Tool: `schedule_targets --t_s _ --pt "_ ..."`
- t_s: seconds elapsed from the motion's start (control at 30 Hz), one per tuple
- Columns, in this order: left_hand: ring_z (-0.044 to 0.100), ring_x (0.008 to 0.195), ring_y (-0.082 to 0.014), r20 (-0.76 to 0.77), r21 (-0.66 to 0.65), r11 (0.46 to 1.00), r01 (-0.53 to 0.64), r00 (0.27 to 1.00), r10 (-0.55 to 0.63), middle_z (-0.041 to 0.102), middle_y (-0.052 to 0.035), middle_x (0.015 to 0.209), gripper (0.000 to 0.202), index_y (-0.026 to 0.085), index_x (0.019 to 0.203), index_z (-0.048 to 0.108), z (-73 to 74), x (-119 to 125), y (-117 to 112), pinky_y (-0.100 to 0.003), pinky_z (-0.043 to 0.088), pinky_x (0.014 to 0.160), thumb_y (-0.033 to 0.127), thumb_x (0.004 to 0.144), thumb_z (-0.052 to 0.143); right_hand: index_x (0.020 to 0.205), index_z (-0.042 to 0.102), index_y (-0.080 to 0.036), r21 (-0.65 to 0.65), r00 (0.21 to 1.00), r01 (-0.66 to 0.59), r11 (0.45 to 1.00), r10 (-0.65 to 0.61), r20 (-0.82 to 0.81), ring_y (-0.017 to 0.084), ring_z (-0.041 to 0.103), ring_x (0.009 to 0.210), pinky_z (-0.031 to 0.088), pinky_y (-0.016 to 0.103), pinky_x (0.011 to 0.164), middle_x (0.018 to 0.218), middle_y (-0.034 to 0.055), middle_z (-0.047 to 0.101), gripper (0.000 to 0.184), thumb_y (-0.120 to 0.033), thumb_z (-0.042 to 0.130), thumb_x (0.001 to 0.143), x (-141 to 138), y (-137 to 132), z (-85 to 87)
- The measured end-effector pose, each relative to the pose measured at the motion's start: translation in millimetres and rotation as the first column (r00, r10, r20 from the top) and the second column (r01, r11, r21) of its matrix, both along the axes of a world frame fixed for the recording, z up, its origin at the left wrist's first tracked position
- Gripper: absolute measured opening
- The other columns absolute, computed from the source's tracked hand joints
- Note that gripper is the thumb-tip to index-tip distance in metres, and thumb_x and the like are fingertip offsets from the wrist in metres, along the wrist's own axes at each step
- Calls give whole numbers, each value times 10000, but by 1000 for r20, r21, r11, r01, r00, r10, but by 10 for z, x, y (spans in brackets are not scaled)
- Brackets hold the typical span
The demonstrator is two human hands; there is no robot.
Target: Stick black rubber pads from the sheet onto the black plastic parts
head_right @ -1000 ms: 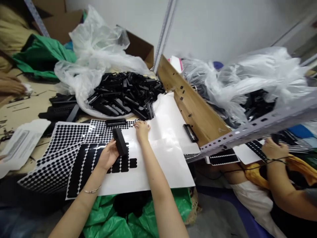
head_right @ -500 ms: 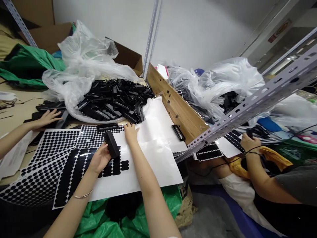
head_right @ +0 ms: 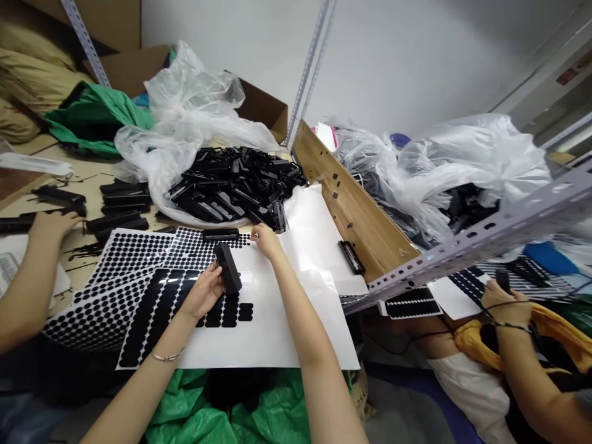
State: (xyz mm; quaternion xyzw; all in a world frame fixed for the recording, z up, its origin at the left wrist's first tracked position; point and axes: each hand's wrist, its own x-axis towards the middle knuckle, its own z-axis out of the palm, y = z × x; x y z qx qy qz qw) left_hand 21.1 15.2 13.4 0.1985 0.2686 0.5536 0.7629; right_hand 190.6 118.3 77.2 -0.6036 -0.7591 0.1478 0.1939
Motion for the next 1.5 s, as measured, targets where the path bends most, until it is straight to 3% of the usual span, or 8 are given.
schedule_targets --t_s 0.07,0.13,0.2,0.4,1.1,1.27,1.4,1.5 --pt "637 736 -96 -44 34 999 -10 999 12 660 18 863 391 196 947 596 0 15 12 -208 556 654 322 655 823 774 635 -185 66 950 76 995 -52 -308 211 605 1009 499 334 806 1068 90 639 132 -259 561 854 7 -252 -63" --pt "628 725 -98 -101 54 999 -10 995 16 639 23 834 395 191 912 591 2 24 24 -217 565 634 346 641 832 768 627 -198 24 758 49 999 -21 -652 216 600 1033 515 351 822 1109 84 635 198 -374 587 850 -12 -561 -132" --pt "616 706 -99 -156 65 998 12 988 -1 622 22 801 390 179 876 596 10 25 29 -216 567 603 359 629 838 738 629 -207 -25 630 15 1000 -29 -776 210 604 999 524 345 807 1061 68 634 221 -410 628 824 -69 -858 -180" --pt "613 696 -104 -219 96 994 53 975 -31 637 4 794 360 162 834 628 34 16 9 -195 555 551 348 613 843 730 627 -219 -22 589 106 994 -81 -804 196 590 943 559 295 703 937 56 590 169 -359 638 823 -326 -1270 -224" --pt "608 613 -95 -254 100 993 61 967 -33 644 20 703 383 159 758 608 41 -5 31 -202 557 532 349 549 867 703 573 -217 63 579 213 975 -73 -812 194 624 944 599 331 736 867 32 557 150 -284 633 823 -465 -1302 -304" --pt "615 605 -101 -308 138 984 111 949 -63 650 15 691 390 158 756 609 32 -14 45 -201 557 519 374 551 861 660 513 -215 56 536 245 968 -87 -840 206 641 966 581 329 722 834 13 532 227 -314 653 808 -461 -1316 -396" --pt "629 601 -106 -362 162 973 166 927 -98 665 8 694 383 157 768 614 7 -24 55 -205 562 525 383 569 850 609 421 -221 24 448 395 919 -170 -878 212 668 882 559 364 774 731 -32 486 391 -362 776 691 -382 -1299 -488" --pt "639 613 -110 -379 185 959 214 916 -131 673 5 704 369 153 779 625 -12 -36 54 -207 564 531 369 578 847 749 517 -235 -57 397 309 949 -183 -899 224 665 955 544 385 853 864 -4 597 372 -413 820 627 -331 -1301 -512"
